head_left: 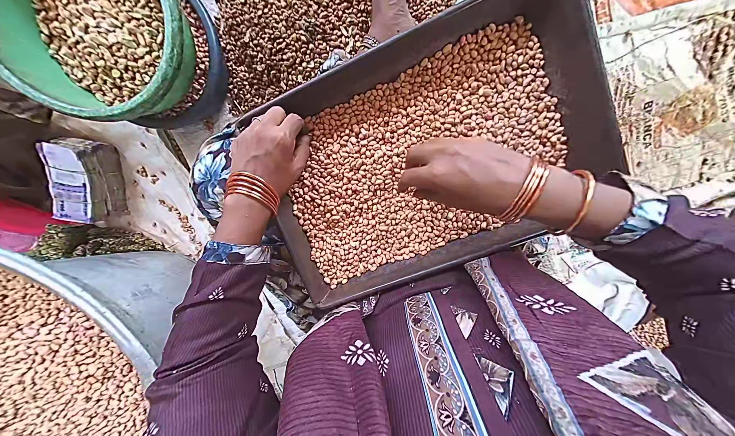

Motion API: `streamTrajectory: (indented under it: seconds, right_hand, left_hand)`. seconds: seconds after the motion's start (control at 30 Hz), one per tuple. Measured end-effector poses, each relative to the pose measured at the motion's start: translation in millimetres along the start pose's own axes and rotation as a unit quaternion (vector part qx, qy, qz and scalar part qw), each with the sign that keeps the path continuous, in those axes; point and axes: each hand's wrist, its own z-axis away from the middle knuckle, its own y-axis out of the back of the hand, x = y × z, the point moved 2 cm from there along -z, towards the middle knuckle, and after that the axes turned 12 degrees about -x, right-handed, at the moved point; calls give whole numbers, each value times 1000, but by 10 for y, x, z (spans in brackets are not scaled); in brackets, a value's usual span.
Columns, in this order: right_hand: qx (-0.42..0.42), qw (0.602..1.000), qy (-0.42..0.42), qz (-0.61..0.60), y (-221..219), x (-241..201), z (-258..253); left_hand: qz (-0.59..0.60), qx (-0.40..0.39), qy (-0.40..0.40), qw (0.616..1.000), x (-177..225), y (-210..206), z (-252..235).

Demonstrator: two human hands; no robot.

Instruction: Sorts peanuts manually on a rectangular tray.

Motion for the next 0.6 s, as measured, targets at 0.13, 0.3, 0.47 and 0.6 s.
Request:
streamTrajectory:
  seconds: [0.13,0.3,0.47,0.6]
  right_hand:
    - [-16,996,84,16,-284,-79,-269]
    - [5,995,95,6,-363,-25,-334]
    - [6,993,87,-76,-322,-48,-331]
    - [20,988,132,-79,-440,-72,-368]
  left_hand:
    - [183,107,-77,974,-9,-1,85]
    - [528,-9,-137,838,255,-117,266]
    - [290,-33,-133,947,535,-289,411]
    - [214,-43,-93,972,521,-209,545]
